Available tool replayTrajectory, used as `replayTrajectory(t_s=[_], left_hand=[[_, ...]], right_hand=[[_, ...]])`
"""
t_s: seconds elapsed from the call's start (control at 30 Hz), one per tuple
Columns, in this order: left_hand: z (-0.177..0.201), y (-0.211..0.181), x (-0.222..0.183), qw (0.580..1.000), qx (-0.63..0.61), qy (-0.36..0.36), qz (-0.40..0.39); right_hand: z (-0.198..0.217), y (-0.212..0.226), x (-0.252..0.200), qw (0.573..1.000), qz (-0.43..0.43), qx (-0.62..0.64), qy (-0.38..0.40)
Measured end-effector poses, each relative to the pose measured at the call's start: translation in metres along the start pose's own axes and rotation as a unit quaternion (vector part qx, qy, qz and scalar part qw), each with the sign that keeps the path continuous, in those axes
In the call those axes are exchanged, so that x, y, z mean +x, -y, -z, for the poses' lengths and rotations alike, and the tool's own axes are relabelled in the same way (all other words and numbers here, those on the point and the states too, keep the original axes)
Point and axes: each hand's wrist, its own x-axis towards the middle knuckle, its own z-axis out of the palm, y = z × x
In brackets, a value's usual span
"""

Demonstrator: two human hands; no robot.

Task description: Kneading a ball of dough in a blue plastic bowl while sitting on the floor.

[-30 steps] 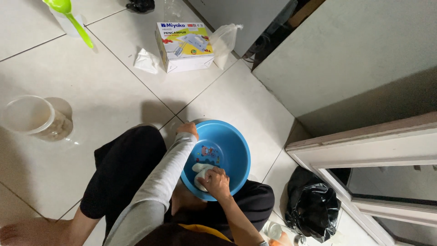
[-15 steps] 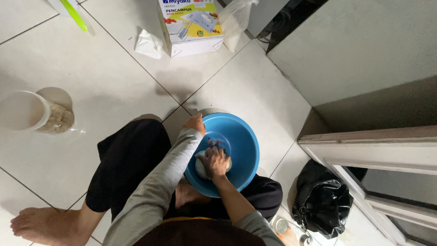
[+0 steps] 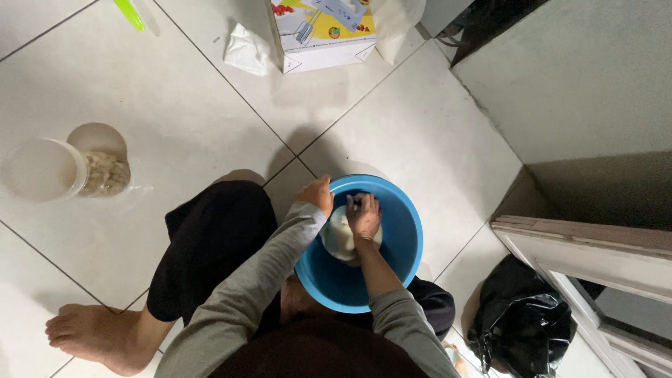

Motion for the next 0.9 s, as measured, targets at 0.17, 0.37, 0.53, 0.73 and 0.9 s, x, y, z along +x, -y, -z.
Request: replayTrajectory(t_s=[0.17,0.37,0.53,0.73,0.9], left_hand=[[-0.018,0.008,0.010,1.000,-0.021,0.009,-0.014],[-0.029,0.013,0.013,0.999,-0.029,0.017,-0.011],[-0.037,0.031,0.007,0.998,-0.057,-0.005,-0.025],[-0.036,0.032,0.000,0.999,-0.043,-0.017,-0.021],[-0.011,0.025,-0.019,0.998,-0.062,0.000,-0.014]], right_hand=[[-0.016,-0.010,-0.001,0.999,-0.001,-0.034,-0.012],[0.003,-0.001,-0.011,0.989,-0.075,-0.011,0.127],[0.055,0.019,-0.024,0.955,-0.096,-0.002,0.279],[0.122,0.036,-0.080,0.951,0.064,-0.077,0.294],[0.162,0.056,-0.115,0.960,0.098,-0.067,0.255]])
